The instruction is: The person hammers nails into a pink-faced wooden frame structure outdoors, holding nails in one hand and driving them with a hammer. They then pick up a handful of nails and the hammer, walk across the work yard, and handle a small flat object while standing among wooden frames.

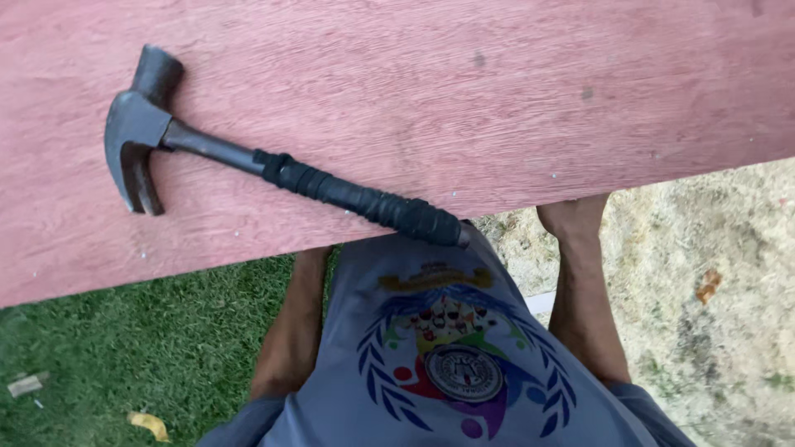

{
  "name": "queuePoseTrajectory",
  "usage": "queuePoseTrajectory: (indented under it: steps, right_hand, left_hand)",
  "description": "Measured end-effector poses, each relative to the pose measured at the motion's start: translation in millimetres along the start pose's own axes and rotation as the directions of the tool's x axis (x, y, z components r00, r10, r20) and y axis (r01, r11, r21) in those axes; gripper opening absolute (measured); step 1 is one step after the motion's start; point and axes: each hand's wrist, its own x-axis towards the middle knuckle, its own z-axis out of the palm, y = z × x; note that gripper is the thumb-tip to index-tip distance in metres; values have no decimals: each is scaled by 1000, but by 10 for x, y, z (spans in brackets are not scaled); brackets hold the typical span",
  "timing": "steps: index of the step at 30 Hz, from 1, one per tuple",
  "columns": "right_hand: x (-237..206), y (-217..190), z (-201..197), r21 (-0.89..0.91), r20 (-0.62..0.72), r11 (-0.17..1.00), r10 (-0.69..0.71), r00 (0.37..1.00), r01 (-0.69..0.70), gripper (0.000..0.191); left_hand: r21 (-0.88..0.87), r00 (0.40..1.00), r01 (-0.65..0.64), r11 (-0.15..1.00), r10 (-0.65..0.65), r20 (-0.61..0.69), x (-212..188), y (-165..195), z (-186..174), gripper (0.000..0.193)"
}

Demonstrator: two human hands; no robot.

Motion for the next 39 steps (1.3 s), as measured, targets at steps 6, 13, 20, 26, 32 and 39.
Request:
queuePoseTrajectory:
  steps: [6, 13, 20, 26, 32, 39]
  right_hand:
    - [91, -52, 75, 182, -42, 982, 57, 997, -49, 35]
    - [188, 32, 80, 88, -79, 996, -7, 997, 14, 37]
    - [137, 149, 66, 243, -21, 966, 95, 995, -87, 33]
    - [106, 67, -35, 264, -62, 959, 126, 990, -105, 30]
    - [201, 58, -37, 354, -108, 935, 36, 993, 5, 42]
    - [5, 136, -77, 56, -139, 994, -89, 986, 97, 57]
  left_hand:
    - [-7, 997, 75, 997, -75, 21, -117, 109, -53, 28]
    - [-6, 992, 121, 993, -121, 48, -50, 32, 26, 16]
    - [668, 958, 85, 739, -244, 148, -351, 429, -326, 30]
    - [846, 987, -158, -510, -56, 151, -1356, 1388, -35, 66]
    - [608, 642, -534, 587, -186, 743, -2272, 947, 433, 80]
    - [-154, 348, -387, 909, 299, 889, -1947, 203, 924, 58]
